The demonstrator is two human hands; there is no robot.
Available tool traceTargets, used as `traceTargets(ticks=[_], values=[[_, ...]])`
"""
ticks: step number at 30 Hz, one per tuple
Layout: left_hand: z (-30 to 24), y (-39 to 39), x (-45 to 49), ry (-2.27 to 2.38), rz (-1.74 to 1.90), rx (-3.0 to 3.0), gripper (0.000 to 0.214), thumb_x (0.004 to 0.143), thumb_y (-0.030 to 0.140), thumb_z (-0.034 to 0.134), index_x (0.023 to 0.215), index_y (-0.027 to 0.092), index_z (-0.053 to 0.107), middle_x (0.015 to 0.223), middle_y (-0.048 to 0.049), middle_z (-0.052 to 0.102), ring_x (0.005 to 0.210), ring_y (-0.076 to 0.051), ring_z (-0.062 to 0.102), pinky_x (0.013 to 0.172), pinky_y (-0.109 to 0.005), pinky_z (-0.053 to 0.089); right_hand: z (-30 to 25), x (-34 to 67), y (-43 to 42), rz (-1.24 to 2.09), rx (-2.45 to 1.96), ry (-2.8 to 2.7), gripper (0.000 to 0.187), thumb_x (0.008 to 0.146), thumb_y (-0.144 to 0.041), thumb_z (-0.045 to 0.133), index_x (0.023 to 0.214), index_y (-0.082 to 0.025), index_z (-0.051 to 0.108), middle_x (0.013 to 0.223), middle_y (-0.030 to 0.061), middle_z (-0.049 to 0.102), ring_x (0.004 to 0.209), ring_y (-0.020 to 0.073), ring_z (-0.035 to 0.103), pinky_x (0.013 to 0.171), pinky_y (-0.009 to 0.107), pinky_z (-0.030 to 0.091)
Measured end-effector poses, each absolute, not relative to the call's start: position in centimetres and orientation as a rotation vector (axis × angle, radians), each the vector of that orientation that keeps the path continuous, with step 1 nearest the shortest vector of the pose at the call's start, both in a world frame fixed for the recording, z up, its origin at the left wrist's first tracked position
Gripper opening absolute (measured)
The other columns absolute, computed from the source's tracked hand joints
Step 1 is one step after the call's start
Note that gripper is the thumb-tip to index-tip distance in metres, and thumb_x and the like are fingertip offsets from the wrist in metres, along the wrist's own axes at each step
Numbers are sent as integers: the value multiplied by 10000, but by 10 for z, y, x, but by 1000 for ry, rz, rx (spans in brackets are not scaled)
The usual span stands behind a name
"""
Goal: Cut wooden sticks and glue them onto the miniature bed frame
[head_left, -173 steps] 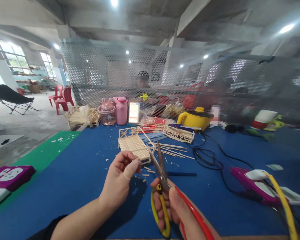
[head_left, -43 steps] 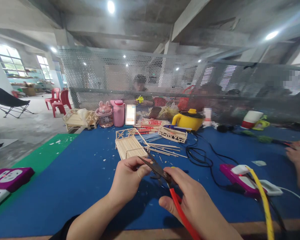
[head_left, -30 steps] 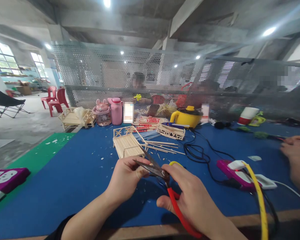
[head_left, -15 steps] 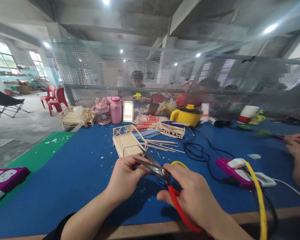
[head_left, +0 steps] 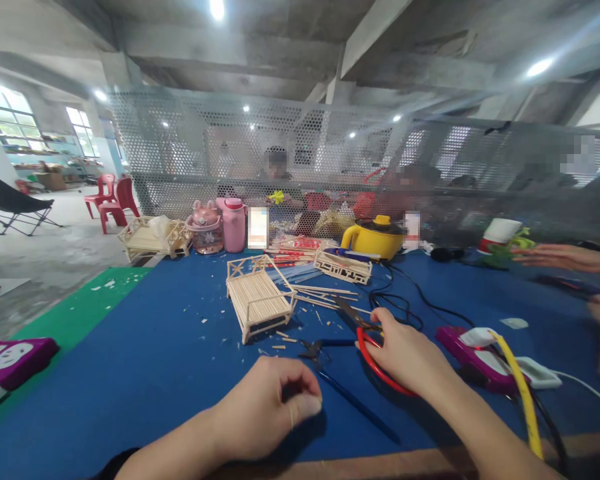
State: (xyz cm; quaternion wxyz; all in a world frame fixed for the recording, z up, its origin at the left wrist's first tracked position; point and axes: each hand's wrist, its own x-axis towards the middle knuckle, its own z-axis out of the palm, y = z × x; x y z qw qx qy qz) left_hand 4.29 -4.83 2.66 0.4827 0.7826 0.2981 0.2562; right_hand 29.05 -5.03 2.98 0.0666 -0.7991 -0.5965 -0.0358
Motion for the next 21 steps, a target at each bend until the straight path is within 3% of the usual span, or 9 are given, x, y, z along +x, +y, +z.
traceTargets(ticks=[3, 7, 10, 14, 21], values=[[27, -54, 30, 720, 538, 2004, 146, 768, 197, 541, 800, 203, 683, 741, -15, 662, 670, -136, 566, 629, -209, 421, 29, 304, -34, -58, -2416, -1962, 279, 833, -337, 401, 1016, -181, 543, 824, 115, 684, 761, 274, 661, 563, 309, 413], [24, -41, 5, 785, 815, 1999, 119, 793, 233, 557, 757, 207, 668, 849, -37, 663, 790, -151, 592, 735, -233, 446, 42, 292, -26, -324, -2383, -2109, 269, 810, -320, 461, 975, -179, 622, 963, 140, 647, 869, 296, 627, 640, 351, 438], [19, -22, -13, 1055, 1112, 1888, 118, 789, 293, 578, 745, 204, 644, 793, -21, 622, 718, -135, 564, 638, -210, 442, 49, 269, -32, -325, -2147, -2206, 281, 788, -372, 528, 980, -192, 627, 962, 115, 638, 862, 275, 618, 691, 370, 465], [22, 8, -20, 1256, 1325, 1608, 188, 768, 368, 602, 815, 187, 610, 709, 11, 592, 560, -90, 487, 501, -175, 396, 41, 250, -45, 0, -1906, -2382, 517, 619, -437, 705, 1077, -219, 606, 1068, 102, 623, 966, 301, 595, 794, 422, 488], [27, 45, -3, 1191, 1463, 1493, 308, 728, 433, 626, 863, 157, 605, 739, -1, 595, 514, -73, 457, 482, -179, 404, 14, 255, -56, -77, -1998, -2294, 496, 701, -439, 608, 1153, -234, 607, 1136, 115, 625, 1065, 351, 557, 857, 534, 464]])
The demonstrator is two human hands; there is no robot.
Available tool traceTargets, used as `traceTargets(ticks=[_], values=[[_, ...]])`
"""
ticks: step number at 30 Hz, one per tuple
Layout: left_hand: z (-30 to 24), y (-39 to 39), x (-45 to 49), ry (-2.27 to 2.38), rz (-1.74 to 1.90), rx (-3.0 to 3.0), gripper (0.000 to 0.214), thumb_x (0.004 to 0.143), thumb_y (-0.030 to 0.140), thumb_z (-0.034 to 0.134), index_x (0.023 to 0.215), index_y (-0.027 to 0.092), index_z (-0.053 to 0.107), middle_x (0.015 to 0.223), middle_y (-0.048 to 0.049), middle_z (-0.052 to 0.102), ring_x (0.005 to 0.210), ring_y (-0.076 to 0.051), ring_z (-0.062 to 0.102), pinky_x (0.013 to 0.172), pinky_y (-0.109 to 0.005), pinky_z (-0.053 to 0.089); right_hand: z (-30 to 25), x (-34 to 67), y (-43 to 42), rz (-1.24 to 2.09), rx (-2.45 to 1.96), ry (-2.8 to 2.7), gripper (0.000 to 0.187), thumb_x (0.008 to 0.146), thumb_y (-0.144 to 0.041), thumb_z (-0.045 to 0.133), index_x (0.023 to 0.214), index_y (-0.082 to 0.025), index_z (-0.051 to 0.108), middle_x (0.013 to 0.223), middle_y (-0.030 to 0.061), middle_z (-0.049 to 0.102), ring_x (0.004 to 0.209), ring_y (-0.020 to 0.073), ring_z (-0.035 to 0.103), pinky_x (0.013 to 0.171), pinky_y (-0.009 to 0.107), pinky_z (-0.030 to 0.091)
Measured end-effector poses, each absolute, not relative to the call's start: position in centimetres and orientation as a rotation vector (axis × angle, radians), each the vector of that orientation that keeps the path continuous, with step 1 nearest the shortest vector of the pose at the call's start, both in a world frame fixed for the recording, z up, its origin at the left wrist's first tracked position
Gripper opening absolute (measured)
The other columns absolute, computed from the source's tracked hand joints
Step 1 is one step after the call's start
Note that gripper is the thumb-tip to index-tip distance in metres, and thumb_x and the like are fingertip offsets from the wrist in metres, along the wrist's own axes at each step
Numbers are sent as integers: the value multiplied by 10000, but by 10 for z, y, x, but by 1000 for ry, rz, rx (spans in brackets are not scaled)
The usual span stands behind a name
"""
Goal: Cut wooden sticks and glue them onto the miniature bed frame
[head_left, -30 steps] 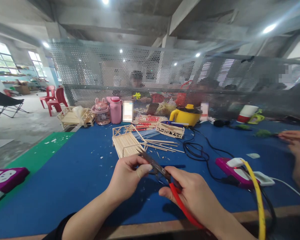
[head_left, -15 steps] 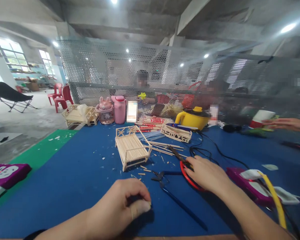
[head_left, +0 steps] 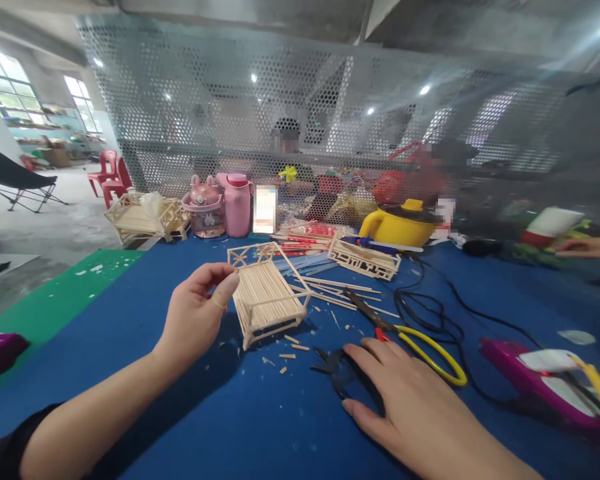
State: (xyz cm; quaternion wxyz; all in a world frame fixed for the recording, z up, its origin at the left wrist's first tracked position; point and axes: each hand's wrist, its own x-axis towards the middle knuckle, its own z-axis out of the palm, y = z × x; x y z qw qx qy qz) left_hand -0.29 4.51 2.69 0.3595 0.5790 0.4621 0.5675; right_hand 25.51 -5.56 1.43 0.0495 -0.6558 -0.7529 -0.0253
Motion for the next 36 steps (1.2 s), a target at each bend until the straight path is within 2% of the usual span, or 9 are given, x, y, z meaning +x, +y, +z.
traceTargets(ticks=[6, 10, 13, 16, 23, 26, 31, 34, 36], values=[[16, 42, -7, 1210, 1415, 1508, 281, 713, 408, 648, 824, 151, 628, 724, -7, 619, 505, -73, 461, 483, -184, 407, 8, 266, -44, -152, -2078, -2237, 487, 740, -457, 554, 1144, -192, 616, 1109, 125, 630, 1038, 346, 557, 836, 508, 475], [11, 28, -7, 1210, 1421, 1526, 253, 736, 370, 642, 896, 175, 620, 721, 7, 623, 503, -78, 492, 476, -183, 414, 28, 263, -33, -62, -1991, -2270, 515, 687, -467, 641, 1122, -191, 629, 1077, 120, 649, 990, 338, 581, 829, 502, 467], [4, 12, -3, 1111, 1427, 1710, 227, 733, 290, 669, 931, 219, 585, 753, 19, 634, 593, -99, 567, 558, -190, 463, 55, 237, -27, 51, -1679, -2238, 357, 763, -419, 605, 1064, -234, 651, 1026, 67, 678, 948, 253, 606, 824, 395, 466], [-2, 1, -1, 1013, 1357, 2023, 153, 729, 238, 685, 833, 228, 573, 716, 35, 633, 604, -93, 584, 595, -180, 473, 71, 202, -19, 479, -1390, -2232, 200, 825, -352, 563, 968, -274, 678, 814, -31, 699, 726, 129, 625, 648, 227, 464], [-2, 8, -4, 1027, 1315, 2327, 137, 757, 244, 665, 797, 213, 538, 691, 27, 635, 601, -88, 586, 562, -163, 452, 60, 178, -2, 750, -1213, -2192, 128, 819, -277, 583, 804, -224, 699, 686, -61, 677, 612, 82, 588, 574, 175, 413], [-2, 11, -8, 926, 1307, 2413, 128, 780, 231, 640, 816, 209, 519, 723, 16, 621, 624, -94, 563, 569, -182, 442, 50, 184, 2, 608, -1190, -2228, 136, 844, -247, 556, 833, -230, 690, 728, -56, 694, 647, 80, 609, 605, 175, 416], [-5, 18, -15, 1144, 1328, 2257, 249, 734, 282, 680, 833, 203, 465, 805, 6, 534, 648, -101, 501, 584, -218, 451, 29, 186, 11, -65, -1063, -2323, 197, 886, -209, 473, 876, -175, 666, 764, 10, 707, 678, 121, 637, 595, 223, 392], [-5, 25, -14, 1310, 1106, 2100, 385, 709, 324, 692, 1016, 204, 493, 876, -9, 534, 671, -116, 509, 601, -250, 467, 21, 181, 14, -307, -972, -2371, 218, 886, -167, 439, 890, -143, 655, 685, 21, 680, 620, 134, 624, 552, 247, 369], [-5, 29, -11, 1281, 977, 2067, 320, 726, 320, 669, 994, 201, 541, 848, -6, 544, 698, -128, 522, 629, -263, 467, 18, 178, 16, -381, -967, -2382, 228, 889, -162, 425, 903, -139, 651, 644, 13, 656, 587, 138, 611, 536, 259, 355]])
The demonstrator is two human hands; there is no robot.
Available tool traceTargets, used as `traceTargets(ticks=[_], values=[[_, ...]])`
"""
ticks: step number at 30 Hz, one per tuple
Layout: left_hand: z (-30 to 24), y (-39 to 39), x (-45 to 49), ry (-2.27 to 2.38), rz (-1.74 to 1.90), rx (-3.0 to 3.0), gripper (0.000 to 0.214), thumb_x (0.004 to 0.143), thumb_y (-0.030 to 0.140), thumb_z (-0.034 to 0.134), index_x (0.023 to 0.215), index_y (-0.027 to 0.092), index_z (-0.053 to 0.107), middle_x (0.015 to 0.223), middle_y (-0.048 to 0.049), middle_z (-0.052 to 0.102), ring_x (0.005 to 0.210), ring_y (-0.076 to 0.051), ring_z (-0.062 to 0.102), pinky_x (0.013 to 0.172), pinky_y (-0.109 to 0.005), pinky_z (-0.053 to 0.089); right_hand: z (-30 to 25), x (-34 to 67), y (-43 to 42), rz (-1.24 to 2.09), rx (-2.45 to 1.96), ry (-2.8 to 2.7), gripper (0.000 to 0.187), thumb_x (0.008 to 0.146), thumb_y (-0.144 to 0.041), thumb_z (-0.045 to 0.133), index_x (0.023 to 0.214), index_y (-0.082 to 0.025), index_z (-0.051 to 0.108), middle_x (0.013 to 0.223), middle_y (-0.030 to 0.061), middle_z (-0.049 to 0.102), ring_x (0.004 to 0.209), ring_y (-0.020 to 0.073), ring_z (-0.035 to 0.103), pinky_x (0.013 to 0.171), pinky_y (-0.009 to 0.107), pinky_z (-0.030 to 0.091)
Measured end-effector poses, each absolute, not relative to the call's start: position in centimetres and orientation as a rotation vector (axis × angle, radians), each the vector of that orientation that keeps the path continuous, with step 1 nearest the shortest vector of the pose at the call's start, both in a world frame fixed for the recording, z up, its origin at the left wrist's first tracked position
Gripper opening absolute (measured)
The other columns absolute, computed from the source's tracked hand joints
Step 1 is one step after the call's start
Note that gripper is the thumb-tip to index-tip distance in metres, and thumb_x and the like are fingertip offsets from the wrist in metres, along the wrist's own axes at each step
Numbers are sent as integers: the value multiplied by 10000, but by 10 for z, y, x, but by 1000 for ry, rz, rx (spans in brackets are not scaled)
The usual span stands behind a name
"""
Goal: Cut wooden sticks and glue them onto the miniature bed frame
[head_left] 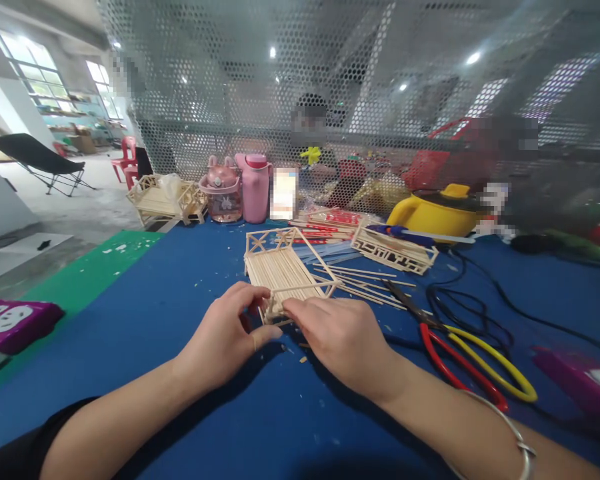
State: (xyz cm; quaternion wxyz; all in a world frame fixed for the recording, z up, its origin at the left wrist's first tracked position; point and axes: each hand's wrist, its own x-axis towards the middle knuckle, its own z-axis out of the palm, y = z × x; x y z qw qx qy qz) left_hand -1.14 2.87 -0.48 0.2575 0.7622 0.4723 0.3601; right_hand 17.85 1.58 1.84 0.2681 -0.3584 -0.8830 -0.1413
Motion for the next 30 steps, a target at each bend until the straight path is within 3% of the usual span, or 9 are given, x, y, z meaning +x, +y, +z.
traceTargets(ticks=[3, 6, 14, 25, 30], values=[[-5, 32, -9, 1219, 937, 2045, 127, 761, 291, 624, 807, 181, 579, 787, -3, 560, 699, -127, 528, 648, -262, 452, 19, 175, 18, -359, -997, -2388, 231, 892, -165, 421, 920, -153, 650, 687, 16, 677, 613, 142, 626, 543, 257, 361], [-6, 33, -9, 1185, 951, 2032, 111, 767, 273, 614, 738, 173, 577, 793, -8, 582, 709, -126, 536, 655, -258, 440, 20, 173, 20, -263, -1028, -2400, 221, 887, -169, 437, 935, -167, 653, 769, 25, 710, 671, 145, 651, 567, 244, 387], [-3, 31, -11, 1196, 941, 2024, 105, 773, 280, 611, 785, 181, 645, 795, -9, 618, 733, -133, 559, 678, -259, 434, 24, 165, 27, 163, -1164, -2368, 189, 876, -185, 476, 897, -199, 664, 840, 25, 714, 784, 145, 655, 685, 233, 447], [-2, 29, -9, 1188, 981, 1998, 130, 801, 288, 592, 775, 191, 675, 786, -8, 619, 719, -120, 573, 666, -233, 433, 21, 168, 23, 581, -1183, -2165, 112, 823, -202, 576, 874, -224, 673, 801, -37, 699, 700, 96, 617, 658, 193, 445], [-4, 31, -9, 1181, 974, 2018, 127, 807, 277, 580, 776, 189, 666, 805, -9, 621, 741, -121, 576, 691, -237, 437, 21, 169, 20, 585, -1177, -2147, 123, 796, -209, 610, 884, -228, 694, 796, -29, 706, 698, 111, 621, 653, 202, 446]])
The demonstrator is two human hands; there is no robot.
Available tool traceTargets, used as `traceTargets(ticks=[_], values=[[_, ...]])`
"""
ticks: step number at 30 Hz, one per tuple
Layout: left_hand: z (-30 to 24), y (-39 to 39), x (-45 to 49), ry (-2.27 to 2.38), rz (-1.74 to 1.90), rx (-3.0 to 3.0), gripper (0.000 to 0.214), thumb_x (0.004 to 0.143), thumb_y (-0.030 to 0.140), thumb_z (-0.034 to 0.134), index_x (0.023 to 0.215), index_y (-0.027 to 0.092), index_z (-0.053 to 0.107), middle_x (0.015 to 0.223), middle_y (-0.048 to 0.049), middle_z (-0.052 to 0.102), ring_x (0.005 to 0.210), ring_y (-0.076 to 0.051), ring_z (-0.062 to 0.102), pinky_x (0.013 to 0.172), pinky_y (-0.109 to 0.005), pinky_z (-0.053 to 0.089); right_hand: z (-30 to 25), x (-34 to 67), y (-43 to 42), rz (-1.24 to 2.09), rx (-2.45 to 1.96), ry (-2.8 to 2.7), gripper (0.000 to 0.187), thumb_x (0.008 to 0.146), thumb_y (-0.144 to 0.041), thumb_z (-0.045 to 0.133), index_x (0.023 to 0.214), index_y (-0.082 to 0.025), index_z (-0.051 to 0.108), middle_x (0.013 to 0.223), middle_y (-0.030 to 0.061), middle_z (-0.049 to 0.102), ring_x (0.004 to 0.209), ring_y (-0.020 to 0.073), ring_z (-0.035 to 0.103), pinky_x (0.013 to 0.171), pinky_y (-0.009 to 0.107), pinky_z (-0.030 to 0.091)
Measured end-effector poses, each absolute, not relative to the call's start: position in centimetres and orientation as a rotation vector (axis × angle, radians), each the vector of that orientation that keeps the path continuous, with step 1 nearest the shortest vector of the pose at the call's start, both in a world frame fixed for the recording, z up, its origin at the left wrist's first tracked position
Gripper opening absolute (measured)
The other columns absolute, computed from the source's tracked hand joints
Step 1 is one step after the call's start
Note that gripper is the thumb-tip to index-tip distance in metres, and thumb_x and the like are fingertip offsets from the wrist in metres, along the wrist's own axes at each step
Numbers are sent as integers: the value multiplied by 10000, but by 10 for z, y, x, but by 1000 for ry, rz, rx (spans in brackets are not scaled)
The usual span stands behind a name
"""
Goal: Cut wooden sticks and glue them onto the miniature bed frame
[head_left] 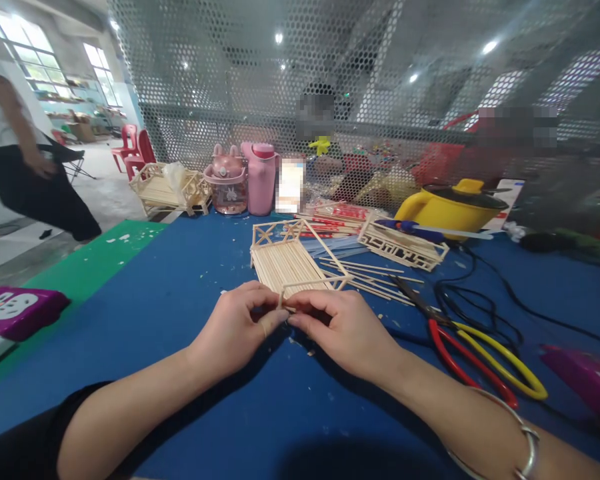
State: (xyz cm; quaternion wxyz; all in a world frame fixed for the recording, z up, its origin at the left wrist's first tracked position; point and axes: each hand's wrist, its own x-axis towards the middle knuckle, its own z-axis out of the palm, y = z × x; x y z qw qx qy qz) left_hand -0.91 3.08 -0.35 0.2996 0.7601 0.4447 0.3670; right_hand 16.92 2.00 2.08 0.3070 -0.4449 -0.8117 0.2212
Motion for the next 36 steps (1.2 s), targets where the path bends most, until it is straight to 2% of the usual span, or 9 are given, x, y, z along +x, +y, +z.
traceTargets(ticks=[6, 11, 17, 22, 27, 32, 36], values=[[-4, 31, -10, 1221, 966, 2078, 107, 784, 278, 604, 743, 187, 644, 772, -2, 617, 710, -123, 564, 658, -245, 428, 17, 166, 25, 563, -1200, -2085, 165, 856, -241, 542, 905, -247, 700, 799, -37, 710, 673, 97, 620, 650, 199, 450], [-3, 30, -11, 1189, 950, 2078, 83, 791, 257, 598, 774, 199, 655, 791, 1, 625, 713, -119, 570, 661, -247, 428, 18, 165, 25, 534, -1239, -2127, 200, 884, -249, 490, 837, -210, 680, 669, -27, 663, 594, 102, 593, 607, 217, 442], [-4, 30, -11, 1197, 953, 2093, 77, 788, 254, 605, 785, 203, 662, 799, 1, 631, 726, -123, 574, 672, -249, 429, 18, 163, 24, 526, -1223, -2074, 158, 859, -210, 525, 821, -214, 678, 713, -35, 682, 589, 88, 584, 592, 195, 432], [-3, 30, -9, 1206, 957, 2081, 97, 790, 265, 604, 790, 200, 676, 802, -7, 644, 731, -126, 580, 677, -248, 434, 18, 161, 26, 581, -1276, -2090, 199, 864, -259, 520, 774, -201, 688, 583, -41, 645, 552, 92, 586, 576, 195, 434], [0, 27, -5, 1273, 982, 2130, 154, 805, 286, 580, 786, 191, 700, 774, -25, 654, 694, -128, 573, 647, -252, 428, 19, 165, 27, 459, -1203, -2146, 186, 858, -251, 531, 878, -226, 714, 834, 1, 723, 722, 128, 648, 679, 235, 473], [1, 28, -6, 1251, 972, 2157, 169, 806, 303, 581, 782, 191, 705, 760, -25, 654, 650, -116, 564, 595, -236, 414, 22, 172, 27, 641, -1216, -2184, 244, 897, -284, 465, 986, -225, 684, 622, -22, 670, 505, 97, 595, 555, 218, 460], [0, 30, -8, 1188, 953, 2157, 151, 810, 287, 581, 799, 202, 705, 788, -21, 651, 685, -117, 580, 630, -232, 433, 21, 171, 26, 515, -1223, -2208, 223, 897, -245, 463, 916, -211, 683, 618, -21, 655, 558, 102, 605, 576, 211, 440]])
